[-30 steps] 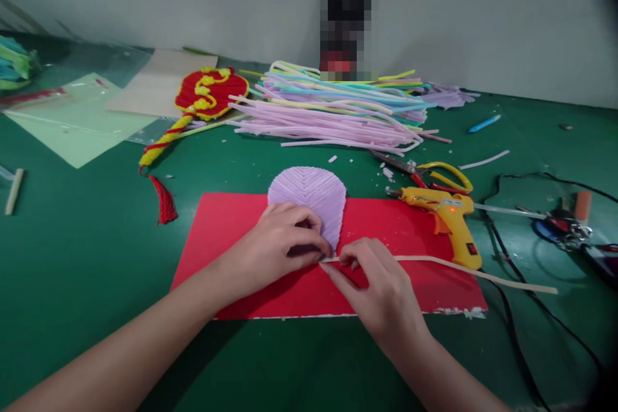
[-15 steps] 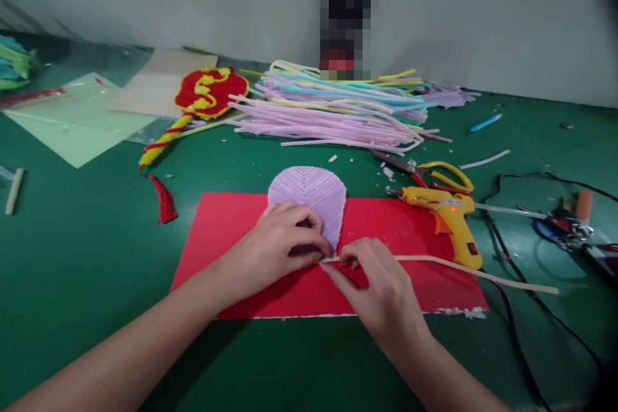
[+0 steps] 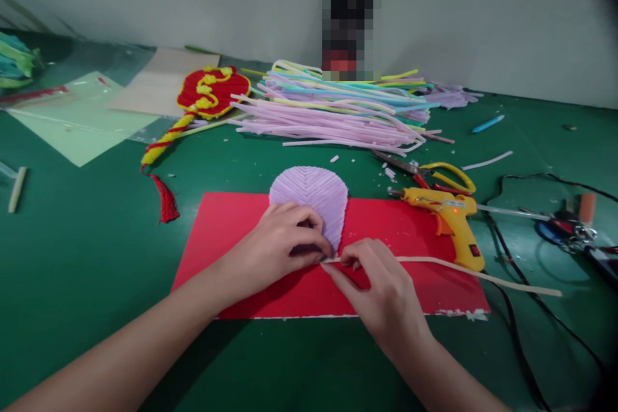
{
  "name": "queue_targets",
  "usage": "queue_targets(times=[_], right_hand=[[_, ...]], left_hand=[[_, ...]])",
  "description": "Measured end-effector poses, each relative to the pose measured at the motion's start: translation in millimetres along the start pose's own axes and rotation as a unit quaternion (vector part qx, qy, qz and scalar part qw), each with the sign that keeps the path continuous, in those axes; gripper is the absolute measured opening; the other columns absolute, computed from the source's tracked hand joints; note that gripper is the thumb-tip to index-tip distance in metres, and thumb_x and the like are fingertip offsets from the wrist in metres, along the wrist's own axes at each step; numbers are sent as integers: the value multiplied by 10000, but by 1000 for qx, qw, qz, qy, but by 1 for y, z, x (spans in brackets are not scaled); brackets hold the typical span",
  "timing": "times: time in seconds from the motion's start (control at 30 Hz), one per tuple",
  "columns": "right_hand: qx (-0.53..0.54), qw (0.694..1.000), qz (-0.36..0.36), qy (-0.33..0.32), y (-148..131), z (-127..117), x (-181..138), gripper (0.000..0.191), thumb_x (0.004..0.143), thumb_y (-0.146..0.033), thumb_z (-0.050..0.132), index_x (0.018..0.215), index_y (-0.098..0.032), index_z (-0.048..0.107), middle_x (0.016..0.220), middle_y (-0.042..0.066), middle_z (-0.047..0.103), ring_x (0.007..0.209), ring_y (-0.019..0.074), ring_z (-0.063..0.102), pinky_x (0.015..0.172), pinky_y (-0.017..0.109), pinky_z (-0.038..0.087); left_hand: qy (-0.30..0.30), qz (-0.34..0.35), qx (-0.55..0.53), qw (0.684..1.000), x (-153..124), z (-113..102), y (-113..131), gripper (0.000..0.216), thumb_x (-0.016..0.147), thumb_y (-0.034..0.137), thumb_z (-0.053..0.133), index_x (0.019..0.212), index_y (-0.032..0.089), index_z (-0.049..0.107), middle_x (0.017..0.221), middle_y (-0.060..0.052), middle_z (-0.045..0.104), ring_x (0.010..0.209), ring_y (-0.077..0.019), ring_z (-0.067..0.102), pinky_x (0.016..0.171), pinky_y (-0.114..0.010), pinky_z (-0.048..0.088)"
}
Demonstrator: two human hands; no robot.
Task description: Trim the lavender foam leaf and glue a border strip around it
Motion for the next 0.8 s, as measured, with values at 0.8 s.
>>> queue_targets(times=[0.8], right_hand=[[11, 1000, 2, 1, 0, 0, 0, 107, 844, -232, 579, 786, -187, 502, 715, 18, 545, 683, 152, 493, 633, 261, 414]], left_hand=[[-15, 0, -25, 1000, -1, -2, -3, 136, 854, 222, 559, 918, 277, 666, 988, 13, 563, 981, -146, 487, 857, -285, 320]])
Point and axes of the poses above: each hand's wrist, its own x-axis towards the middle knuckle, its own z-axis out of the palm, y = z × x, the point moved 1 cm from there along x, towards the middle knuckle
